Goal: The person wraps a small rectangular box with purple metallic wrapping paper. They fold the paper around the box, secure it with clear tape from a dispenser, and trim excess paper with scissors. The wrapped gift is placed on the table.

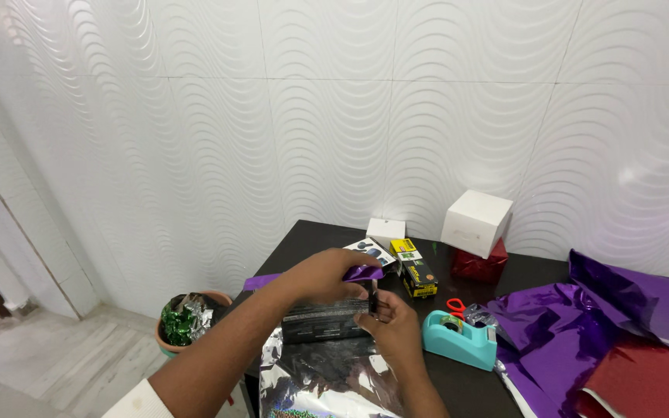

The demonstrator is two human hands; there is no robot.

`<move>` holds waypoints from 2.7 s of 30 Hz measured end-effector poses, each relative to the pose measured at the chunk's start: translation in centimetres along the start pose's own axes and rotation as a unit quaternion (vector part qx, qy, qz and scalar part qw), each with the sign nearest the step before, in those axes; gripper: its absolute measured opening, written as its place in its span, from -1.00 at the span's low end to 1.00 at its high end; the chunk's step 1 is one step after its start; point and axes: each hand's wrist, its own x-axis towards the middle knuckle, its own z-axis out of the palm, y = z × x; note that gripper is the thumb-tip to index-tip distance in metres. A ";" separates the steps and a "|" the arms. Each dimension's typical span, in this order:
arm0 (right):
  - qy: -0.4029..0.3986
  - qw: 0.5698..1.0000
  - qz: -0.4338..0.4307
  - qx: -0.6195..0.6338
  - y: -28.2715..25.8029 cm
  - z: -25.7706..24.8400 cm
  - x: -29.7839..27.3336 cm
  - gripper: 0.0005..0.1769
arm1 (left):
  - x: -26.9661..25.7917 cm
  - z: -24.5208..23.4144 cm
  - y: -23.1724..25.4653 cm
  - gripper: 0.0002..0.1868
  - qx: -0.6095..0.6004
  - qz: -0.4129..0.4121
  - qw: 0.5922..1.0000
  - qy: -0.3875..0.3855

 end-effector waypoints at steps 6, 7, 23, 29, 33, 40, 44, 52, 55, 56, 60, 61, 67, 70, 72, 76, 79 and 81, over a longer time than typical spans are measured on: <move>0.009 1.000 0.002 -0.020 -1.0 0.3 -0.7 -0.41 | -0.3 0.5 0.4 -0.61 0.042 0.008 0.999 0.009; 0.013 1.000 -0.012 -0.019 -1.1 0.4 -1.0 -0.43 | -0.3 0.5 0.5 -0.64 0.045 0.006 0.999 0.008; 0.090 0.939 -0.177 -0.282 -2.8 0.8 -2.6 -0.56 | -2.8 0.9 2.8 -0.47 0.142 0.137 0.972 0.132; -0.001 0.963 -0.230 -0.137 -2.4 1.4 -2.7 -0.05 | -11.5 4.4 4.9 -0.47 0.130 0.060 0.899 0.413; -0.002 0.975 -0.146 -0.168 -3.4 1.9 -3.3 -0.39 | -17.6 7.2 3.2 -0.50 0.051 -0.134 0.859 0.491; 0.054 0.975 -0.063 -0.207 -5.3 2.3 -4.2 -0.56 | -25.0 15.8 -6.1 -0.58 -0.169 -0.354 0.771 0.502; 0.032 0.998 -0.007 -0.060 -4.7 2.1 -3.6 -0.61 | -25.9 23.6 -11.8 -0.50 -0.408 -0.484 0.695 0.339; -0.007 0.996 -0.091 -0.014 -2.2 1.1 -2.0 -0.53 | -22.3 30.9 -11.4 -0.56 -0.524 -0.466 0.705 0.106; -0.002 0.994 -0.111 -0.016 -2.1 0.5 -1.8 -0.46 | -24.4 28.8 -10.8 -0.58 -0.551 -0.451 0.693 0.110; 0.001 0.993 -0.113 -0.019 -2.1 0.5 -1.9 -0.45 | -25.4 27.9 -10.8 -0.59 -0.562 -0.448 0.685 0.117; 0.030 0.997 -0.056 -0.046 -2.4 0.4 -2.0 -0.45 | -29.3 24.7 -11.4 -0.59 -0.612 -0.454 0.639 0.109; 0.020 0.996 -0.073 -0.036 -2.5 0.5 -2.1 -0.44 | -29.8 24.0 -11.5 -0.59 -0.631 -0.453 0.621 0.106; -0.007 0.996 -0.088 0.011 -2.9 0.4 -2.5 -0.45 | -29.5 16.8 -8.6 -0.60 -0.703 -0.360 0.601 0.126; 0.002 0.996 -0.087 -0.025 -2.8 0.2 -2.3 -0.45 | -28.0 11.0 -4.2 -0.57 -0.732 -0.286 0.586 0.197; 0.002 0.995 -0.090 -0.046 -2.6 0.1 -2.2 -0.44 | -26.3 7.4 -0.9 -0.54 -0.748 -0.227 0.583 0.223; -0.018 0.992 -0.107 -0.067 -2.4 0.0 -2.3 -0.45 | -20.9 0.1 2.1 -0.63 -0.764 -0.157 0.569 0.260; -0.024 0.992 -0.099 -0.072 -2.4 0.0 -2.2 -0.45 | -16.8 -3.4 2.8 -0.73 -0.737 -0.130 0.597 0.288; -0.025 0.994 -0.084 -0.072 -2.2 0.3 -2.2 -0.46 | -14.1 -5.3 2.7 -0.75 -0.732 -0.112 0.603 0.296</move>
